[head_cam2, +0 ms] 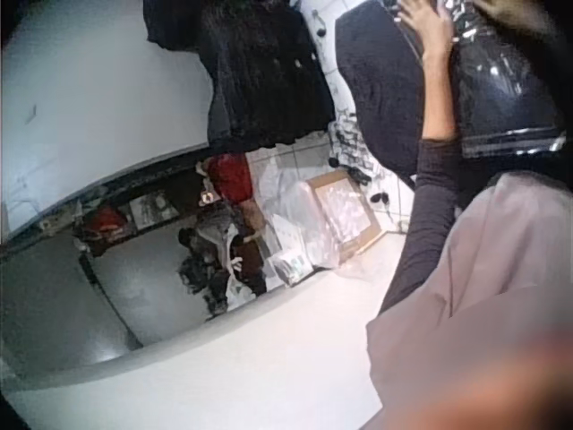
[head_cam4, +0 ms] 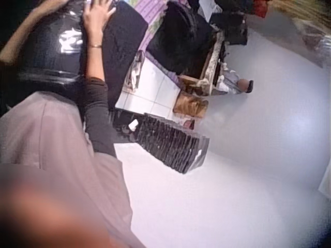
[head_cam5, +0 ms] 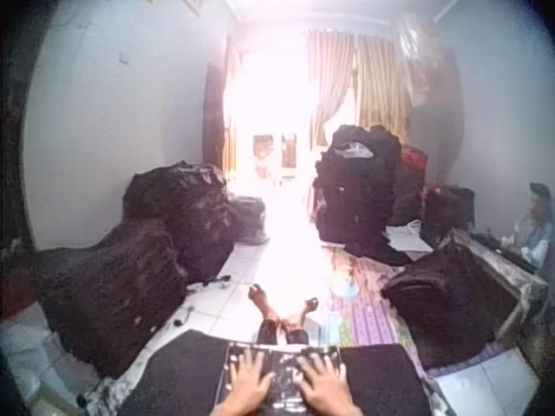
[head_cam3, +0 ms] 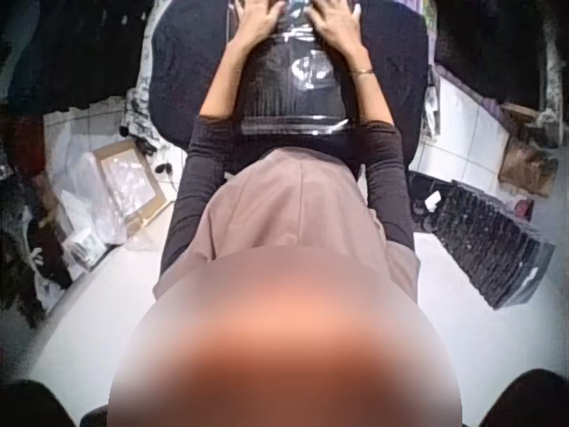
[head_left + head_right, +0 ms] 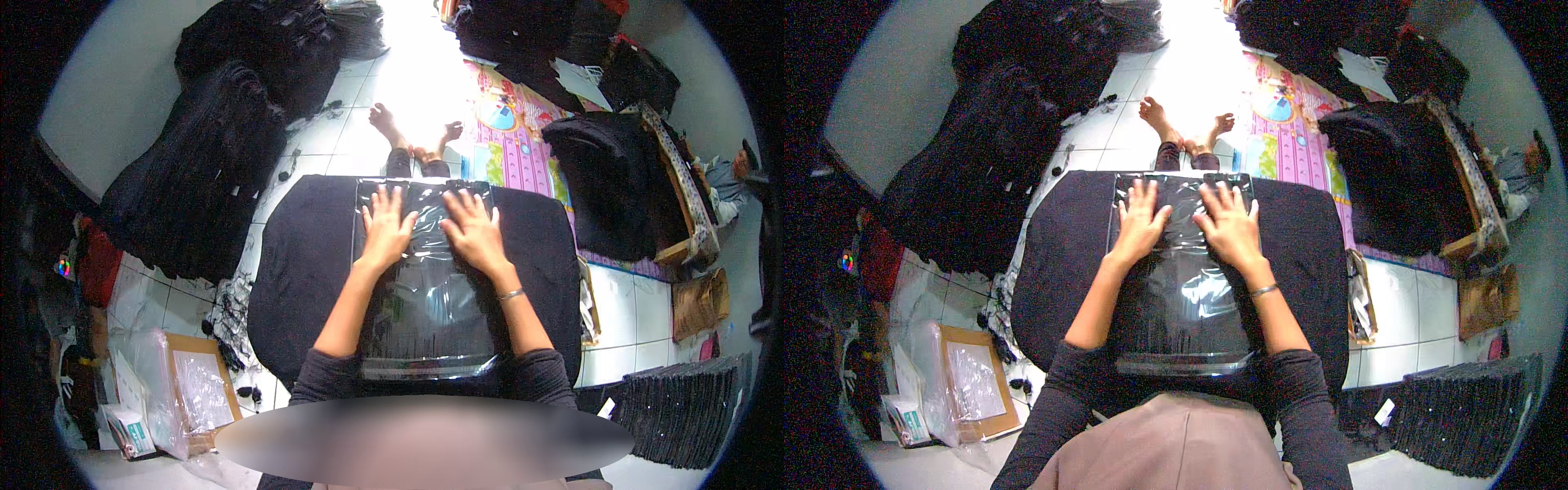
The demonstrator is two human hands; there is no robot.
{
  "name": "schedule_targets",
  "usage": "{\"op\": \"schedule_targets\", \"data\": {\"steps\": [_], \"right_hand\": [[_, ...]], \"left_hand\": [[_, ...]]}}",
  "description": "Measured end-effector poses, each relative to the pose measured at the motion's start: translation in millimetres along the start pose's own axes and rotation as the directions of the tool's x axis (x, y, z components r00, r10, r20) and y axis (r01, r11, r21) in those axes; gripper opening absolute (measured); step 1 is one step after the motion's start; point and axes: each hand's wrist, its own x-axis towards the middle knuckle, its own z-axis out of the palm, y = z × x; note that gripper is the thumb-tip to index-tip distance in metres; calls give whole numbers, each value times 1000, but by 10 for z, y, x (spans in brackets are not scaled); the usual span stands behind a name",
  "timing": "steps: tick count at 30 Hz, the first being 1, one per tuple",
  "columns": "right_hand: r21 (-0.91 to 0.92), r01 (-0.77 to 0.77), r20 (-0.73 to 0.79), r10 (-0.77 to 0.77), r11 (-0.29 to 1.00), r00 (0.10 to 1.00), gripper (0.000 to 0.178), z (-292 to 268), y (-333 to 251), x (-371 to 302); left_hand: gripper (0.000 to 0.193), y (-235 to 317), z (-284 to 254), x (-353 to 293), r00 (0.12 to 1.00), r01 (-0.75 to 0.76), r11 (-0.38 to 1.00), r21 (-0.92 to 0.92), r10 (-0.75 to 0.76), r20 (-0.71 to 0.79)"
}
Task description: The person folds black trousers on a table, places them into clear plastic bags, and stacks the packaged items. The process is repeated for multiple trousers, with the person smoothing and aligning the garments before bagging them.
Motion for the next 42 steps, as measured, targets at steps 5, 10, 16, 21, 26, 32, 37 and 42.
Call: {"op": "schedule_targets", "data": {"steps": [5, 10, 16, 21, 26, 32, 37, 42], "right_hand": [[273, -386, -18, 406, 881, 914, 58, -467, 141, -902], [345, -330, -34, 363, 879, 931, 60, -521, 70, -1095], [-281, -18, -182, -34, 959, 983, 61, -416, -421, -640], [110, 342, 286, -359, 933, 888, 66, -108, -987, -1068], [113, 364, 23, -369, 924, 929, 44, -49, -1190, -1211], [606, 115, 84, -207, 787, 975, 19, 19, -1458, -1267], [471, 116, 85, -176, 874, 981, 18, 90, -1571, -1268], [687, 175, 195, -411, 705, 890, 15, -76, -1344, -1146]], "left_hand": [[39, -174, -709, -1089, 950, 298, 939, 174, -274, -146], [33, -158, -863, -1464, 951, 311, 946, -93, -309, 35], [34, -149, -730, -1142, 940, 310, 906, -290, -337, -48], [59, -173, -1010, -1520, 876, 482, 747, -458, -408, 257], [53, -141, -1021, -1898, 860, 497, 572, -653, -427, 280], [56, -160, -1037, -1989, 870, 480, 542, -689, -395, 296], [49, -116, -1083, -1955, 901, 433, 698, -570, -359, 245], [47, -11, -1181, -1941, 973, 3, 998, 61, -17, 230]]}}
